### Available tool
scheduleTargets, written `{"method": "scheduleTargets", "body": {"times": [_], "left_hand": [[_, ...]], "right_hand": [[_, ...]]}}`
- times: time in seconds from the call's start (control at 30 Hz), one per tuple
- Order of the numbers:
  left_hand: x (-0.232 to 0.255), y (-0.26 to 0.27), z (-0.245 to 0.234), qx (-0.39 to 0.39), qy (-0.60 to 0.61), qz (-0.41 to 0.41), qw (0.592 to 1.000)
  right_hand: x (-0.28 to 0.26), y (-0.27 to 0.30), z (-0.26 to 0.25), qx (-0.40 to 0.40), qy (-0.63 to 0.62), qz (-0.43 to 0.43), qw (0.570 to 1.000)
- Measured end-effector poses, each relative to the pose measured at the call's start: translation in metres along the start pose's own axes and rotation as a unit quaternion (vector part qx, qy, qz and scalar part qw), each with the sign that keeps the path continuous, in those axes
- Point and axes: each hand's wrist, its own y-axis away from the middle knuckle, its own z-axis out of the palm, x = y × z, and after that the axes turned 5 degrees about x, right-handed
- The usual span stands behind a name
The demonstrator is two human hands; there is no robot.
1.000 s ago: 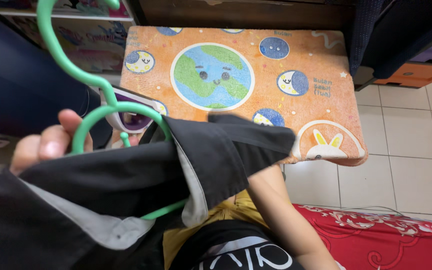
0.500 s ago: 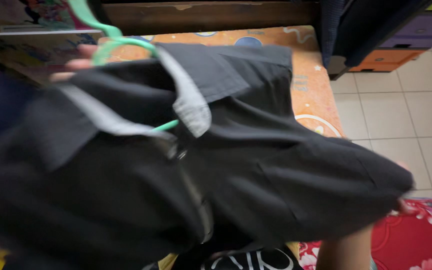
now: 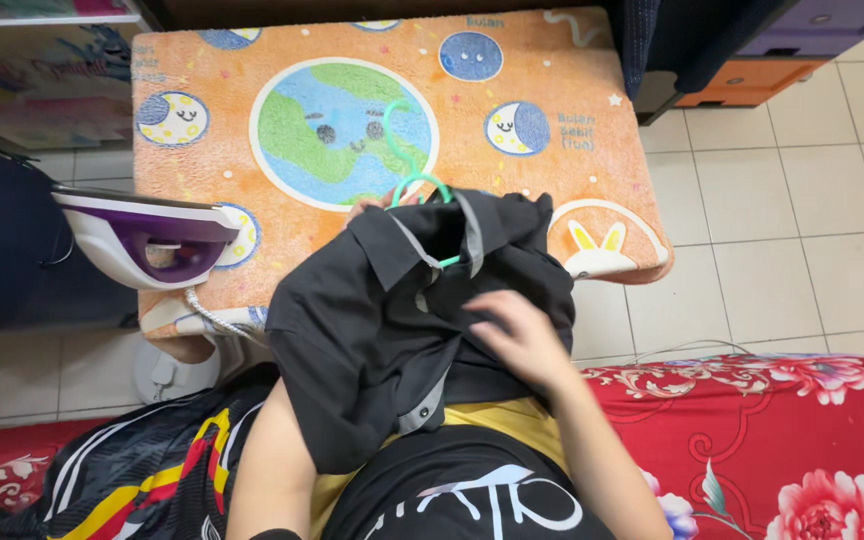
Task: The person irons a black short-sleeved shirt on a small table. They remove the shirt from a hanger, lay it flat, and use a steam iron to press the collar, front panels, and sleeves. The shirt is repositioned several times to cover different areas.
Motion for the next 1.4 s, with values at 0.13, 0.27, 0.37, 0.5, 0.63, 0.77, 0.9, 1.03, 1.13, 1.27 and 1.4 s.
{"method": "scheduleTargets", "body": {"times": [0.13, 0.27, 0.37, 0.5, 0.63, 0.77, 0.9, 1.03, 1.13, 1.27, 1.4], "left_hand": [[0.056, -0.052, -0.027, -0.100, 0.009, 0.061, 0.993], [0.171, -0.065, -0.104, -0.112, -0.370, 0.332, 0.860], [0.203, -0.039, -0.136, 0.140, -0.441, 0.238, 0.854], [0.149, 0.038, -0.132, 0.269, -0.425, 0.444, 0.742], [0.073, 0.083, -0.078, 0.227, -0.562, 0.505, 0.615], [0.028, 0.073, -0.040, 0.021, -0.669, 0.422, 0.612], [0.004, 0.054, -0.057, 0.079, -0.727, 0.393, 0.558], [0.010, 0.038, -0.083, 0.155, -0.760, 0.369, 0.512], [0.017, 0.032, -0.093, 0.171, -0.784, 0.322, 0.503], [0.022, 0.022, -0.094, 0.183, -0.793, 0.309, 0.492], [0.022, 0.023, -0.091, 0.194, -0.797, 0.299, 0.488]], "right_hand": [[-0.037, -0.047, 0.030, -0.040, 0.019, -0.058, 0.997], [-0.030, -0.075, 0.032, -0.034, 0.063, -0.006, 0.997], [-0.022, -0.081, 0.039, -0.073, 0.135, 0.061, 0.986], [-0.012, -0.074, 0.064, -0.051, 0.254, 0.023, 0.966], [0.003, -0.069, 0.082, 0.052, 0.247, -0.018, 0.968], [0.010, -0.074, 0.080, 0.063, 0.212, -0.003, 0.975], [0.006, -0.065, 0.072, 0.124, 0.194, -0.050, 0.972], [-0.002, -0.066, 0.062, 0.163, 0.286, -0.069, 0.942], [-0.003, -0.076, 0.060, 0.162, 0.315, -0.076, 0.932], [-0.001, -0.085, 0.055, 0.069, 0.265, -0.043, 0.961], [-0.009, -0.075, 0.050, -0.122, 0.225, 0.053, 0.965]]}}
